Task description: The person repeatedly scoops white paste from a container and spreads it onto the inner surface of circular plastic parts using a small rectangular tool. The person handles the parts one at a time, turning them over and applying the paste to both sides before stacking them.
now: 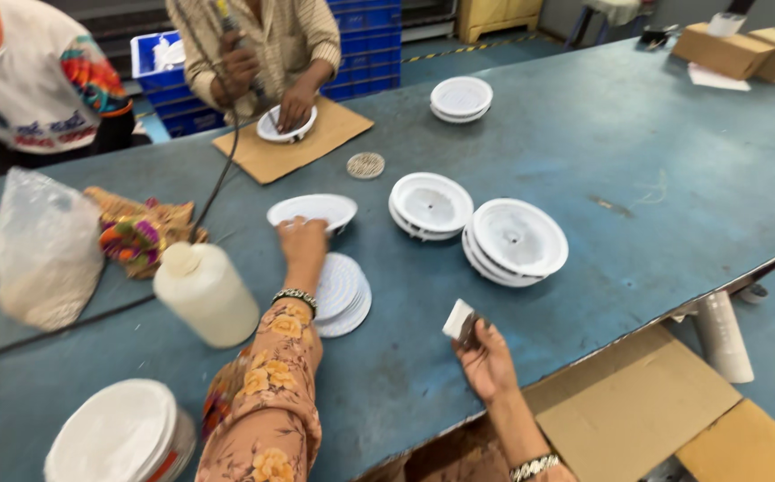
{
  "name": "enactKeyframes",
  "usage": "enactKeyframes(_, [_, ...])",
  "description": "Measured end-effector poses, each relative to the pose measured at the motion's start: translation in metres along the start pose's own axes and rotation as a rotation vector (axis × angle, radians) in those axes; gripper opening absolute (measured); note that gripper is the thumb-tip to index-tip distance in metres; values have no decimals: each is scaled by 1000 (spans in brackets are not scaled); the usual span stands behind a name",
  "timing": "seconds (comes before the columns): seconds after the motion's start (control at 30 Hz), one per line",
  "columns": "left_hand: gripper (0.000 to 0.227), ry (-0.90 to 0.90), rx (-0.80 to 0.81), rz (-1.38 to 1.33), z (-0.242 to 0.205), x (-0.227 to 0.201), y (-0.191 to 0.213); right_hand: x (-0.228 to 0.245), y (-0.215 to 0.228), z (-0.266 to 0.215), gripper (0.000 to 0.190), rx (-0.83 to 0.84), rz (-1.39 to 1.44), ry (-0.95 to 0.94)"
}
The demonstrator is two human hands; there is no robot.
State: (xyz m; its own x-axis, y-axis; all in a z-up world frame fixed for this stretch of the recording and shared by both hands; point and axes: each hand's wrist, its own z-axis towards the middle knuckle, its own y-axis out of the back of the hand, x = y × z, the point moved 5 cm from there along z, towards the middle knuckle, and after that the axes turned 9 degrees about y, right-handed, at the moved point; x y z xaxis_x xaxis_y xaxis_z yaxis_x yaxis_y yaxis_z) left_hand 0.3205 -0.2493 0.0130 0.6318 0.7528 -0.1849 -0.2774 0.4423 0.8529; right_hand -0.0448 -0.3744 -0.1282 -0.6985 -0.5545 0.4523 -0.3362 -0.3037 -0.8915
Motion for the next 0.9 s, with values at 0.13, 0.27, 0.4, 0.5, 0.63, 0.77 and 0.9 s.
enactKeyframes(0.13, [61, 7, 22, 49, 24, -31, -22, 1, -2, 0, 16, -5, -38, -24])
enactKeyframes(0.27, [70, -426, -11, -271, 7, -141, -43, 1, -1, -1, 16, -29, -16, -28])
enactKeyframes(0.4, [19, -555, 25, -10, -4, -188, -62, 5, -1, -2, 17, -31, 12, -17])
enactKeyframes(0.5, [20, -543, -125, -65, 5, -186, -37, 5, -2, -4, 19, -27, 11, -1])
enactKeyframes(0.63, [14, -388, -165, -256, -7, -157, 19, 3, 5, 0, 18, -49, 4, 18])
enactKeyframes(0.77, [19, -342, -217, -458, -105, -121, 86, 12, 14, -2, 13, -69, 157, 62])
enactKeyframes(0.9, [24, -301, 16, -489, -256, -78, 133, 18, 19, -7, 16, -9, 251, 67])
